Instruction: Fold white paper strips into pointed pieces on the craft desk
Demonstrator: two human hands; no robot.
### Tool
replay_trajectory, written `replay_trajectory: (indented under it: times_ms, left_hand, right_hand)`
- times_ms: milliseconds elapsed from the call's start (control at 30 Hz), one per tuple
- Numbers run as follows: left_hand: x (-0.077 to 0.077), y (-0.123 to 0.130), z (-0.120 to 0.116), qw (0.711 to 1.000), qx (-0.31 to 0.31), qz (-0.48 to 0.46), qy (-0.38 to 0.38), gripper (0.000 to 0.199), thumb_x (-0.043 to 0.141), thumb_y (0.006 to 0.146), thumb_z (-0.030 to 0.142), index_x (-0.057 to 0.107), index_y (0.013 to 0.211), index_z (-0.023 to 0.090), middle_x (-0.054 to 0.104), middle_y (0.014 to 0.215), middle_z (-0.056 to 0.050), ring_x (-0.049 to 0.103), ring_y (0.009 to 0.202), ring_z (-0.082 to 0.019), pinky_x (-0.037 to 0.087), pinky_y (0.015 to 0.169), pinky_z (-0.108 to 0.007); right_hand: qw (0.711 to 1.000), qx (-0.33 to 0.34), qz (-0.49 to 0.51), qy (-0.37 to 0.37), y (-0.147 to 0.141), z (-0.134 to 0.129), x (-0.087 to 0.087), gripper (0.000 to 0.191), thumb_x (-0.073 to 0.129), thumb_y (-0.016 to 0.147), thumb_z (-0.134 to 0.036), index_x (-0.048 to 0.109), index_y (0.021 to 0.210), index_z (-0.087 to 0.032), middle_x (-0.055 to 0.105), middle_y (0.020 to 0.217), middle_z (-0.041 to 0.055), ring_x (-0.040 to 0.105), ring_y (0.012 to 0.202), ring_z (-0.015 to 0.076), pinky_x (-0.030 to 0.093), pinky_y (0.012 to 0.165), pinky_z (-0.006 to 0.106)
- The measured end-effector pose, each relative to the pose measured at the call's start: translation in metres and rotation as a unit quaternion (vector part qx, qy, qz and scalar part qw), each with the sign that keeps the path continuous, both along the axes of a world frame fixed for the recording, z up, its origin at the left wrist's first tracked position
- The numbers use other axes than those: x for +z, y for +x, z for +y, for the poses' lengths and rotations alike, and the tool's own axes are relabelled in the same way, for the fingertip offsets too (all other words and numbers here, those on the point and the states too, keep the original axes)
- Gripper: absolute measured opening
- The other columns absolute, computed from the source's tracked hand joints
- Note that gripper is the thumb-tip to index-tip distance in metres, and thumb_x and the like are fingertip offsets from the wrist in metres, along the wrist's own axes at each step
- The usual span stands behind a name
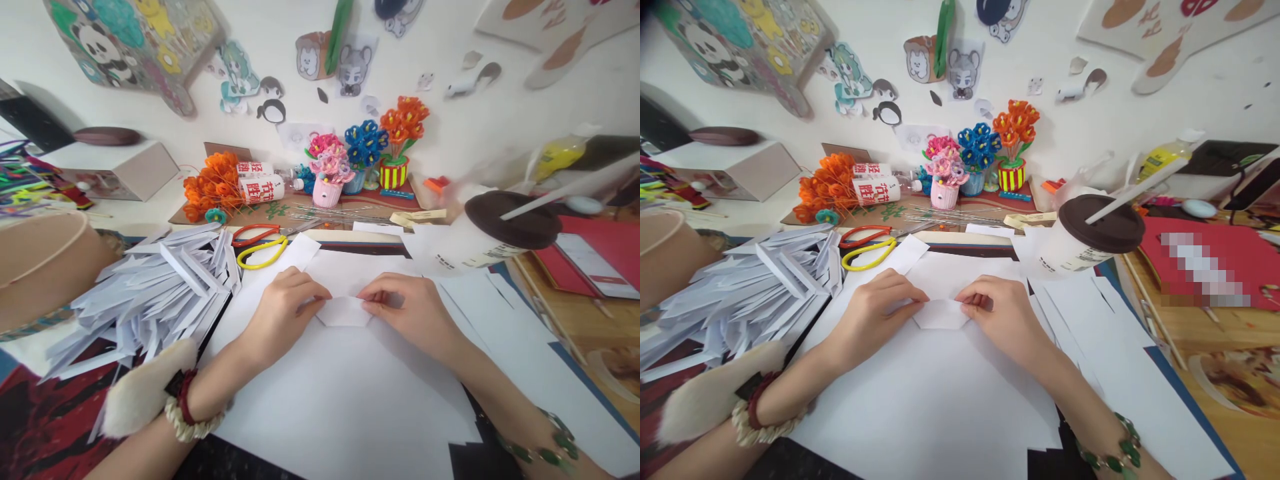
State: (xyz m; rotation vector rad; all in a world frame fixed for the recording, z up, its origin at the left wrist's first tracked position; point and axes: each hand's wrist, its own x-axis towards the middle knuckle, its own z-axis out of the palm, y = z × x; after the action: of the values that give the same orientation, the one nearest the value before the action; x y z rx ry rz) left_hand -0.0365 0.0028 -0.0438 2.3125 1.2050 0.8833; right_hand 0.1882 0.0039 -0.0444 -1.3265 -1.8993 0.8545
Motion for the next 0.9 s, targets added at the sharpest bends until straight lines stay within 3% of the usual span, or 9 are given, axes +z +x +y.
replay_trajectory:
  times_ms: [267,567,900]
  left_hand:
    - [-0.003,0.001,0.0,0.999,-0.024,0.01,0.047,0.018,0.06,0.086,0.008,0.07,0.097,0.018,0.069,0.087,-0.003,0.055,0.083,-0.017,0.049,0.074,-0.031]
    - [-0.002,0.0,-0.001,0.995,-0.042,0.037,0.081,0.016,0.056,0.089,0.009,0.071,0.091,0.016,0.067,0.08,-0.004,0.053,0.078,-0.017,0.048,0.068,-0.029]
    - [0.004,-0.004,-0.002,0.977,-0.101,0.128,0.14,0.026,0.043,0.095,0.008,0.065,0.109,0.015,0.066,0.088,-0.007,0.052,0.081,-0.018,0.048,0.07,-0.03]
  right_hand:
    - [0.998,0.037,-0.034,0.044,0.002,0.0,-0.003,0.023,0.064,0.079,-0.005,0.072,0.092,-0.022,0.071,0.09,0.0009,0.065,0.074,0.014,0.056,0.068,0.027]
    - [0.993,0.061,-0.031,0.099,0.005,0.001,-0.006,0.019,0.063,0.082,-0.004,0.071,0.078,-0.021,0.067,0.076,-0.0007,0.062,0.067,0.0124,0.051,0.061,0.025]
    - [0.956,0.157,-0.126,0.212,0.012,-0.001,-0.009,0.032,0.04,0.091,-0.002,0.069,0.09,-0.016,0.067,0.085,0.0066,0.058,0.078,0.0176,0.049,0.066,0.031]
